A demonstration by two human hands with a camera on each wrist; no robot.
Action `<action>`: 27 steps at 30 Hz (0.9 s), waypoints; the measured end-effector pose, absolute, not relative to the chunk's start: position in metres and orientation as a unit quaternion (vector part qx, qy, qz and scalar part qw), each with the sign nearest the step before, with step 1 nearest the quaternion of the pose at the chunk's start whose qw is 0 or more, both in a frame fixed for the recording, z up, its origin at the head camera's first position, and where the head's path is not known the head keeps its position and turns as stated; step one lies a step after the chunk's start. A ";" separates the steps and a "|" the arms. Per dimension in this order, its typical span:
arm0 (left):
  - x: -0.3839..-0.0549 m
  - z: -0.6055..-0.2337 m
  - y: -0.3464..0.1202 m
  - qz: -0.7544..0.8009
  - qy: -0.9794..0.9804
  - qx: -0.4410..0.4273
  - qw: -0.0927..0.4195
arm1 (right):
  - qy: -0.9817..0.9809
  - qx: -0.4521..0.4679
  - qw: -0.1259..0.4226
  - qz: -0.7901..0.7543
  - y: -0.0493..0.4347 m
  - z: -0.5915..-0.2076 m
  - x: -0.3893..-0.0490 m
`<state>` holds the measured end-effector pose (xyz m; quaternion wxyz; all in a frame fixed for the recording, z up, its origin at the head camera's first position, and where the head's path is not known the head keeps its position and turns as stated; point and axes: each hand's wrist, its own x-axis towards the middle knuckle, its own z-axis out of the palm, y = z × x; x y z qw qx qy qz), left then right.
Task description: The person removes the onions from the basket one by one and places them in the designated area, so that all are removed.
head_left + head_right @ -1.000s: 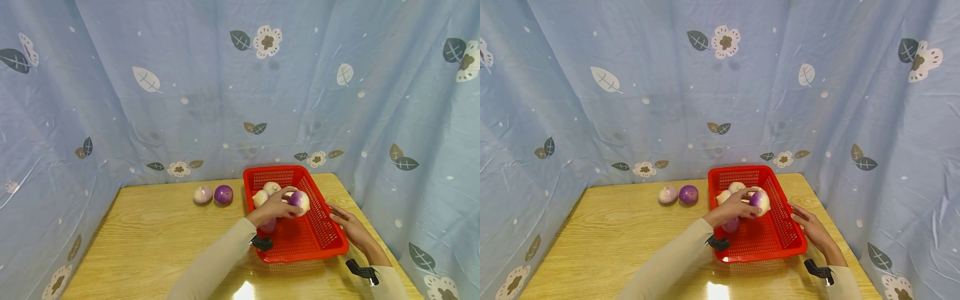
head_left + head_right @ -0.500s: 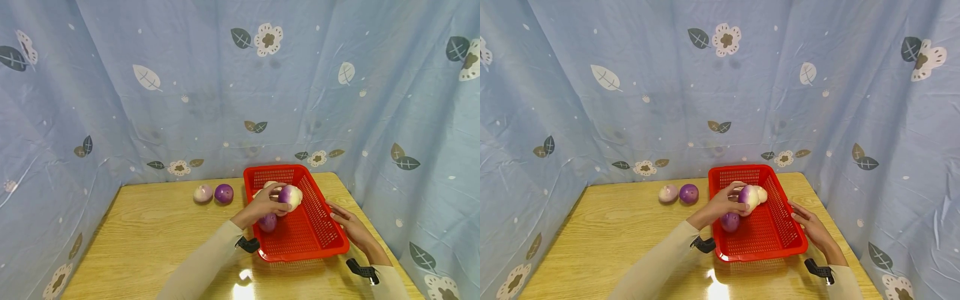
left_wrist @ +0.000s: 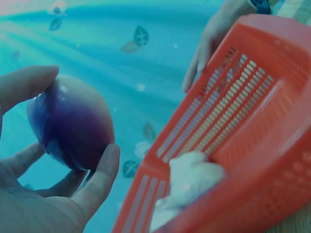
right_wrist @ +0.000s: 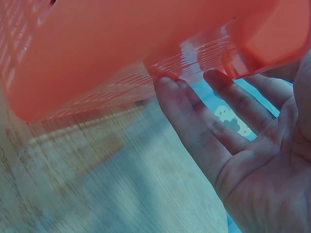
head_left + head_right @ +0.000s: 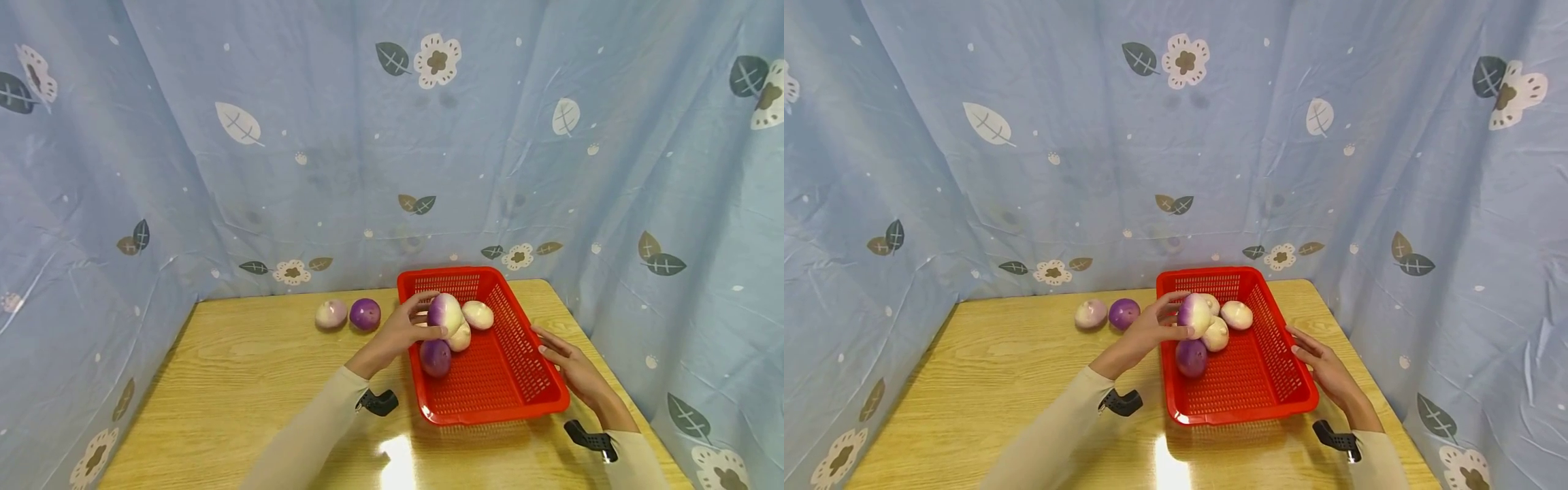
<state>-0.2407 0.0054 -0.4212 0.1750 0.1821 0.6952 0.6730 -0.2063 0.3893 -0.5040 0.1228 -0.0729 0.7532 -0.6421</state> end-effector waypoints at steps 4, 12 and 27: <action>-0.239 -0.423 -0.011 0.673 0.700 0.172 0.166 | 0.753 -0.072 0.124 -0.642 0.389 -0.505 -0.206; -0.235 -0.432 -0.047 0.671 0.713 0.161 0.125 | 0.750 -0.075 0.123 -0.645 0.390 -0.506 -0.207; -0.229 -0.463 -0.105 0.666 0.735 0.084 0.092 | 0.749 -0.086 0.123 -0.645 0.389 -0.504 -0.205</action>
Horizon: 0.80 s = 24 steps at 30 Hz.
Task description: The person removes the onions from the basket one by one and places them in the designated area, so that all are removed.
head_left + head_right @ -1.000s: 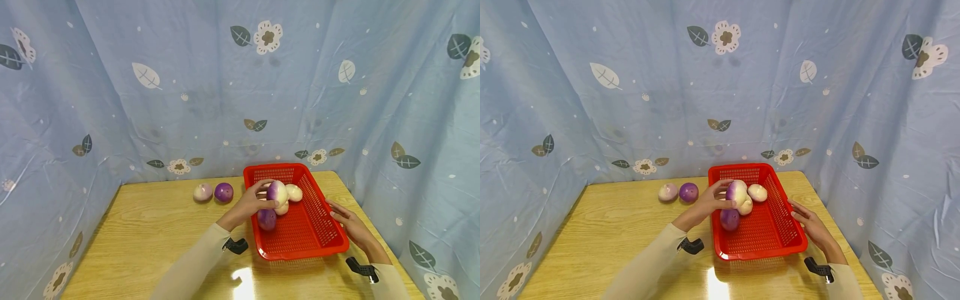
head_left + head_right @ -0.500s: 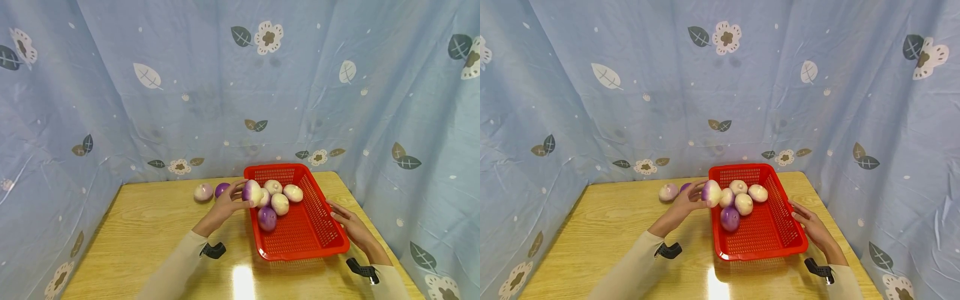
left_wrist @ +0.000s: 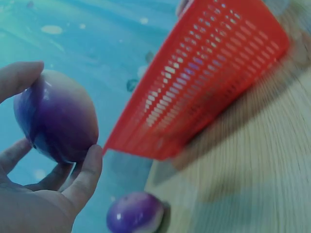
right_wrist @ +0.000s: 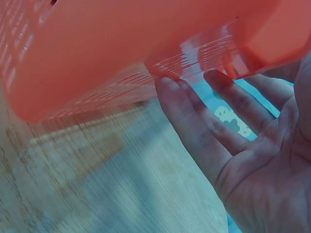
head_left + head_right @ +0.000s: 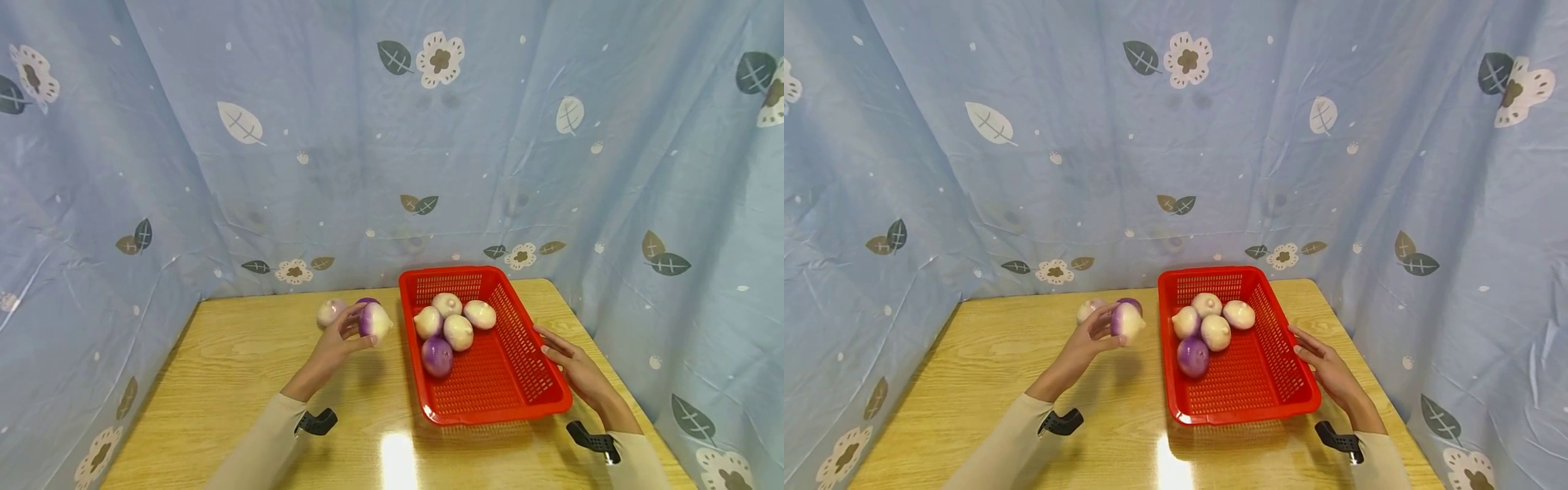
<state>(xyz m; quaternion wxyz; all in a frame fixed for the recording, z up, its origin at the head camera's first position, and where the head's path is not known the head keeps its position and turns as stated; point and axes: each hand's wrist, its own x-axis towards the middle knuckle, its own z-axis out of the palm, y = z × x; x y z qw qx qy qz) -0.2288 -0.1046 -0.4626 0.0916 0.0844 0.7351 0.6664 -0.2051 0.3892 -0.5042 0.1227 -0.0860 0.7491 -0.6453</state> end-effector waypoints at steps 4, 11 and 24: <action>-0.227 -0.468 -0.119 0.668 0.735 0.072 0.087 | 0.756 -0.081 0.121 -0.638 0.388 -0.503 -0.205; -0.224 -0.477 -0.144 0.663 0.744 0.038 0.071 | 0.752 -0.079 0.125 -0.643 0.389 -0.503 -0.205; -0.229 -0.485 -0.178 0.664 0.747 -0.006 0.049 | 0.744 -0.078 0.126 -0.652 0.389 -0.504 -0.206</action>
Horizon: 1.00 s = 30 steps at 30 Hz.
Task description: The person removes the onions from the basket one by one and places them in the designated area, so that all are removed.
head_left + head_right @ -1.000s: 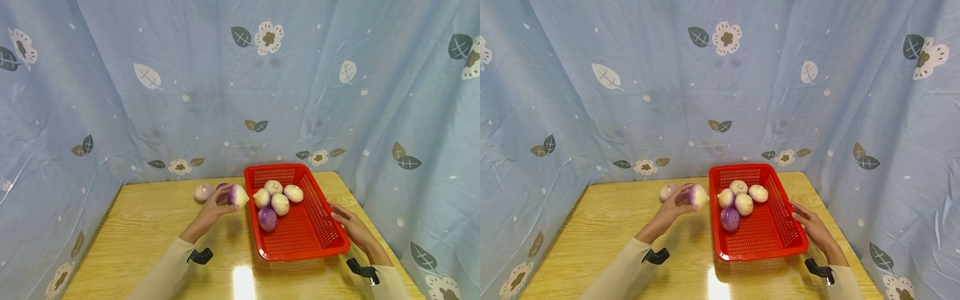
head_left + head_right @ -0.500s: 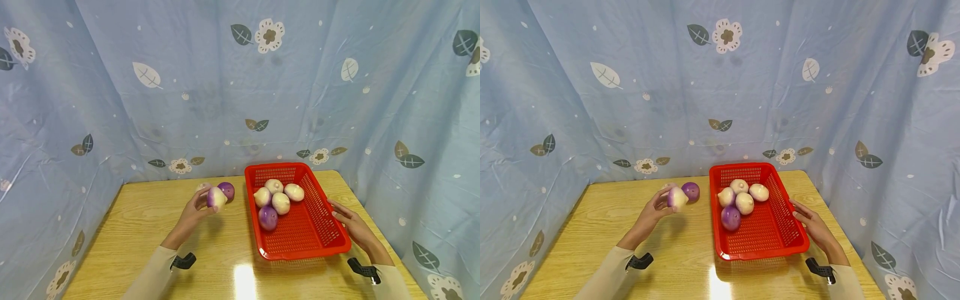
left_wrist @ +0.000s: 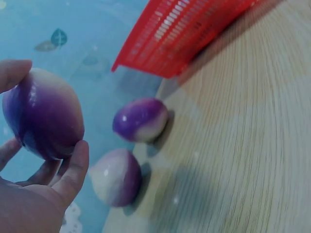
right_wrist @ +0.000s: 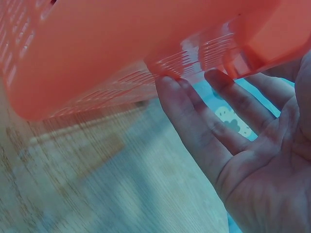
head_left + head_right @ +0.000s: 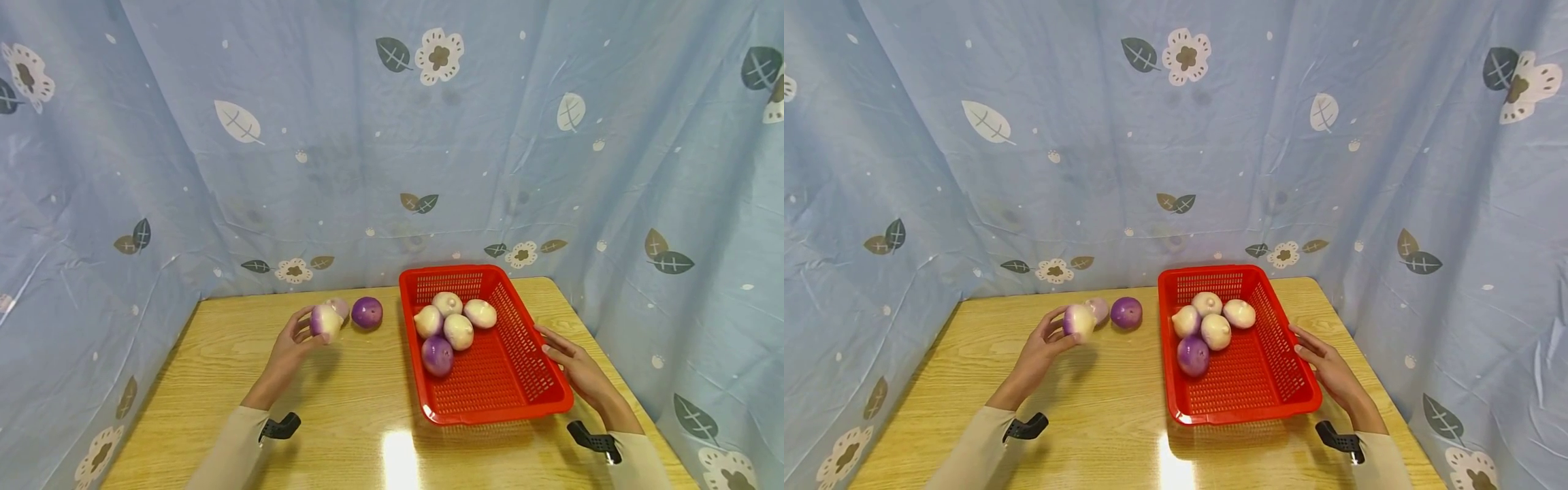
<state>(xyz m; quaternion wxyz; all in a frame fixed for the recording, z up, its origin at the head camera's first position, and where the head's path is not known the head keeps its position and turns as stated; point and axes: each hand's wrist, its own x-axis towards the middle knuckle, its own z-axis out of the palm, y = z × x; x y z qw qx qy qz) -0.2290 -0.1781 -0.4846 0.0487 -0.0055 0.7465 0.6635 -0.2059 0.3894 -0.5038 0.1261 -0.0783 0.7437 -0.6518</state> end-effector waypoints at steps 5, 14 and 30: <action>-0.233 -0.490 -0.194 0.663 0.747 -0.028 0.033 | 0.741 -0.082 0.127 -0.655 0.389 -0.504 -0.206; -0.249 -0.504 -0.217 0.649 0.759 -0.060 -0.006 | 0.738 -0.082 0.128 -0.658 0.390 -0.505 -0.206; -0.285 -0.523 -0.235 0.593 0.799 -0.099 -0.017 | 0.738 -0.087 0.123 -0.658 0.391 -0.508 -0.207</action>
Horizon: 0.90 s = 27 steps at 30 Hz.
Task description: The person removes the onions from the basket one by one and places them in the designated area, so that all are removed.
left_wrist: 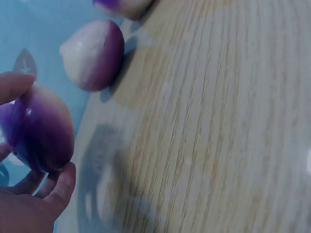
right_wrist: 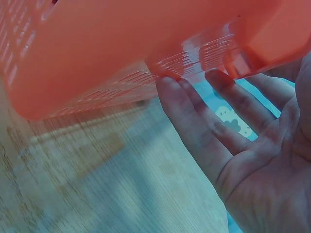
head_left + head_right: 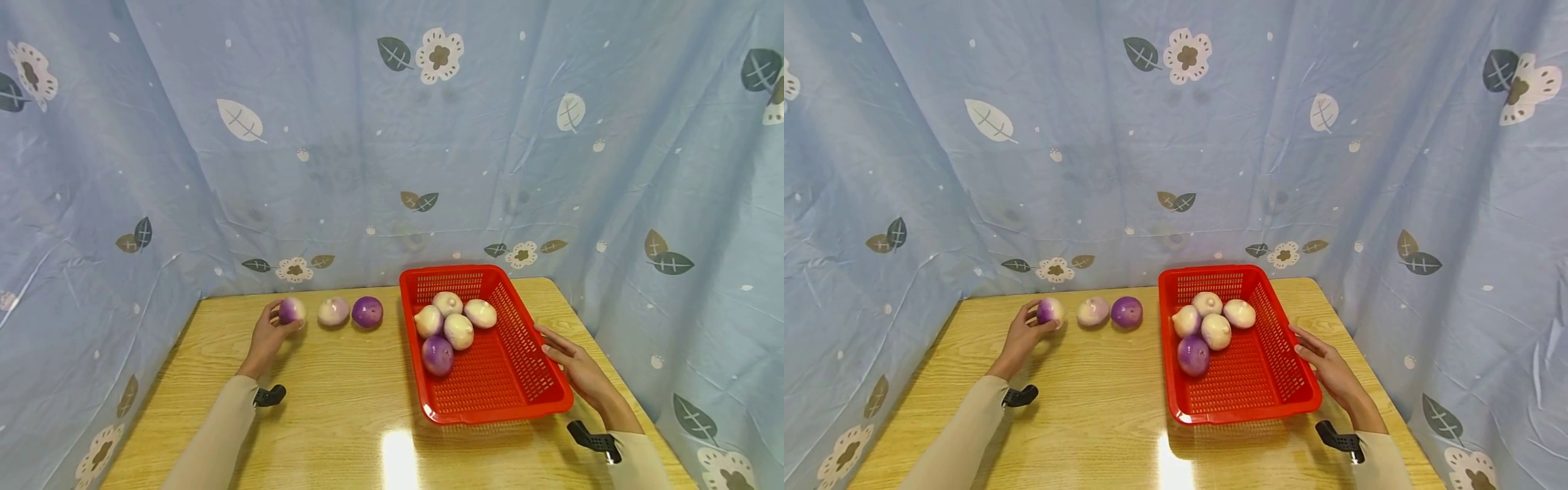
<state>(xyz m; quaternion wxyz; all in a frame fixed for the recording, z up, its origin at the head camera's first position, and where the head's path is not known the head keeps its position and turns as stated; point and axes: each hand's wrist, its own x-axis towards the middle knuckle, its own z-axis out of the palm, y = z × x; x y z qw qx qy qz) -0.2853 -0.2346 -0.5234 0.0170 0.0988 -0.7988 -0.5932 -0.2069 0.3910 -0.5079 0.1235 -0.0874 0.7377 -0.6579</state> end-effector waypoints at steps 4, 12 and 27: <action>-0.292 -0.528 -0.235 -0.560 -0.822 0.100 0.021 | 0.735 -0.088 0.122 -0.661 0.391 -0.508 -0.207; -0.304 -0.540 -0.232 -0.524 -0.848 0.074 0.037 | 0.742 -0.083 0.121 -0.654 0.390 -0.507 -0.206; -0.315 -0.544 -0.227 -0.494 -0.867 0.049 0.036 | 0.746 -0.086 0.117 -0.650 0.391 -0.510 -0.208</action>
